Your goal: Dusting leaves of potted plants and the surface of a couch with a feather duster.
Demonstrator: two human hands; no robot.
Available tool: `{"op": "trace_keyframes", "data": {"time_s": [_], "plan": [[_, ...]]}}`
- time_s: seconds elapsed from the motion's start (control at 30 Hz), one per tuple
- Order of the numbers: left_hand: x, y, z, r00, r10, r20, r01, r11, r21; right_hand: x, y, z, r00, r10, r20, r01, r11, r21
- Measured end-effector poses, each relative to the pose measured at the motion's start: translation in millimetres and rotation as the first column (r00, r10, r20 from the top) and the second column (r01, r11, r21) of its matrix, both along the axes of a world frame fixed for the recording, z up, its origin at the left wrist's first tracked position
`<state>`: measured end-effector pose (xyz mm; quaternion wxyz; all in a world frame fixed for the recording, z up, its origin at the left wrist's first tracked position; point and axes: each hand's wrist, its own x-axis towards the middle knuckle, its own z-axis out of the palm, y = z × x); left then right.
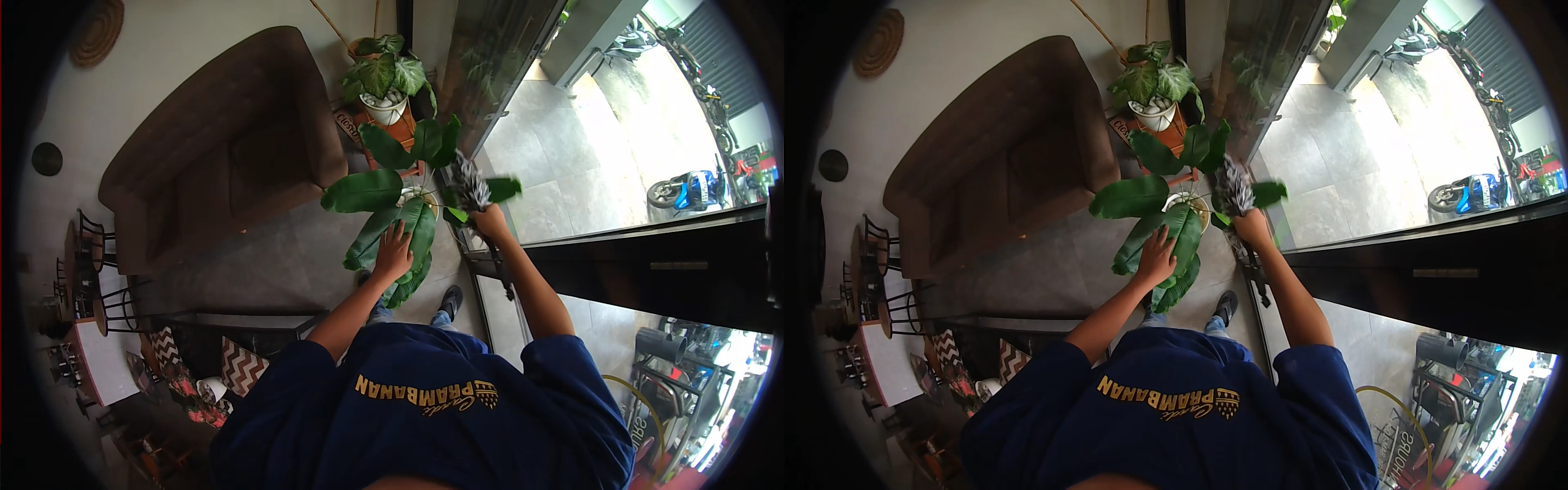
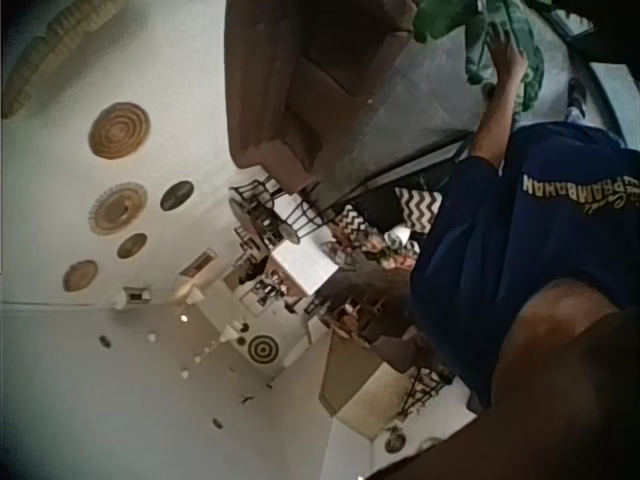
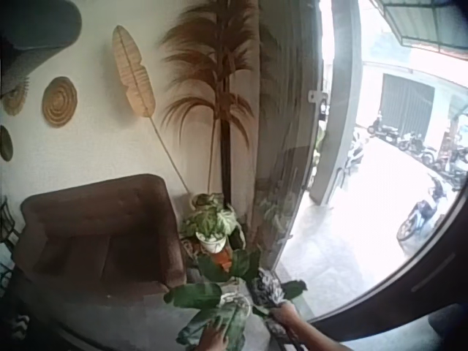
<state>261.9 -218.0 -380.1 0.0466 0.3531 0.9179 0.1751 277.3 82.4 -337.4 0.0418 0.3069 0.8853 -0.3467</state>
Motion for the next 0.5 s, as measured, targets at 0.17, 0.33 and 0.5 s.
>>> {"op": "trace_keyframes", "data": {"time_s": [0.17, 0.33, 0.5], "plan": [[-1, -21, 6, 0.998, -0.045, 0.054, 0.045, 0.999, 0.012, 8, 2, -5, 0.985, 0.103, 0.141, -0.108, 0.994, 0.023], [-8, -29, 16, 0.989, -0.137, 0.061, 0.136, 0.99, 0.03, -38, 13, -26, 0.956, 0.234, 0.179, -0.217, 0.97, -0.111], [-20, -33, 13, 0.977, -0.198, 0.082, 0.199, 0.98, -0.003, -65, 2, -43, 0.977, 0.072, -0.202, -0.068, 0.997, 0.028]]}}
